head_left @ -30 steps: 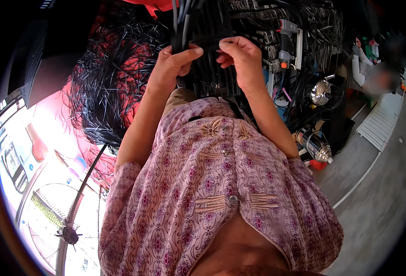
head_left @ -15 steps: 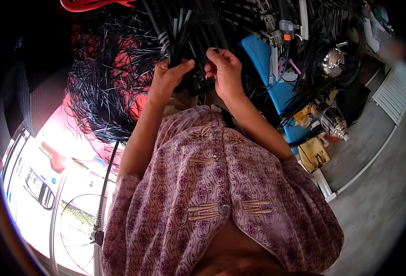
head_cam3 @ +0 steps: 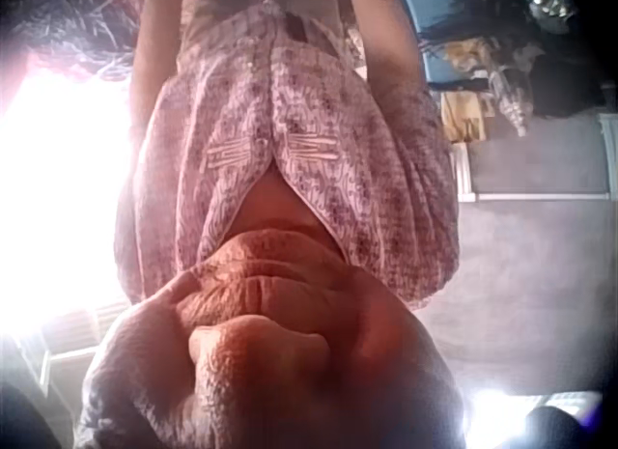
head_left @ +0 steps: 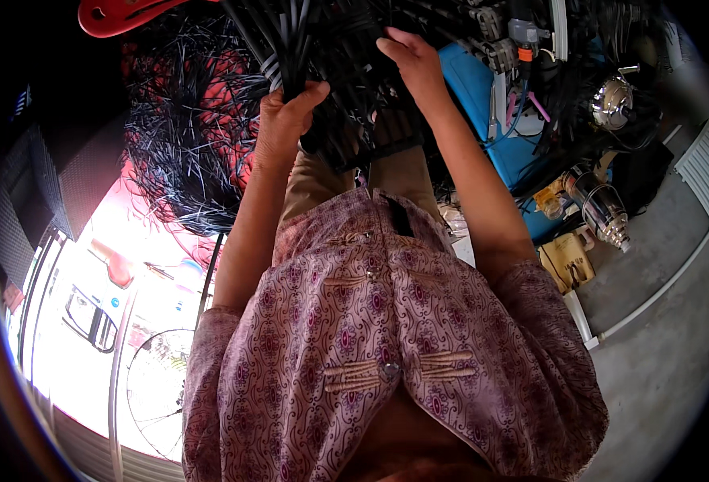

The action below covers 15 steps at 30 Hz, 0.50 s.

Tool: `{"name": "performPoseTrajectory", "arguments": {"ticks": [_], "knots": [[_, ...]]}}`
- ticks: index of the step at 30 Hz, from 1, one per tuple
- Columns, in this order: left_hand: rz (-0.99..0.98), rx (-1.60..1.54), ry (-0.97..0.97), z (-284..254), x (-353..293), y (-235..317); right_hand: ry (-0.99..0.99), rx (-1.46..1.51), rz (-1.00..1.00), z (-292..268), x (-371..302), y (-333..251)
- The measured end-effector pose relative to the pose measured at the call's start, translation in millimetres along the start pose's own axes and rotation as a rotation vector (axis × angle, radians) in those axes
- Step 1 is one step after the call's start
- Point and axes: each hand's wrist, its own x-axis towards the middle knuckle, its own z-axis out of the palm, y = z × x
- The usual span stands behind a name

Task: The person uses a handheld power cutter to slice through a bundle of black cables. They hold the cables with one hand and operate the tool with the other, cutting the wires into shorter segments.

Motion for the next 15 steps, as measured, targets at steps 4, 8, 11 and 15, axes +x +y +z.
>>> {"name": "performPoseTrajectory", "arguments": {"ticks": [4,8,11,15], "knots": [[-0.025,0.021,-0.049,3,12,-2,-0.205,0.081,0.275,-5,20,-4],[0.060,0.163,-0.026,5,27,-8,-0.181,0.022,0.309,-4,21,-4],[0.051,0.234,-0.029,4,32,-1,-0.223,0.020,0.343,-7,28,5],[0.070,0.342,0.022,16,27,19,-0.235,0.087,0.375,-8,31,8]]}}
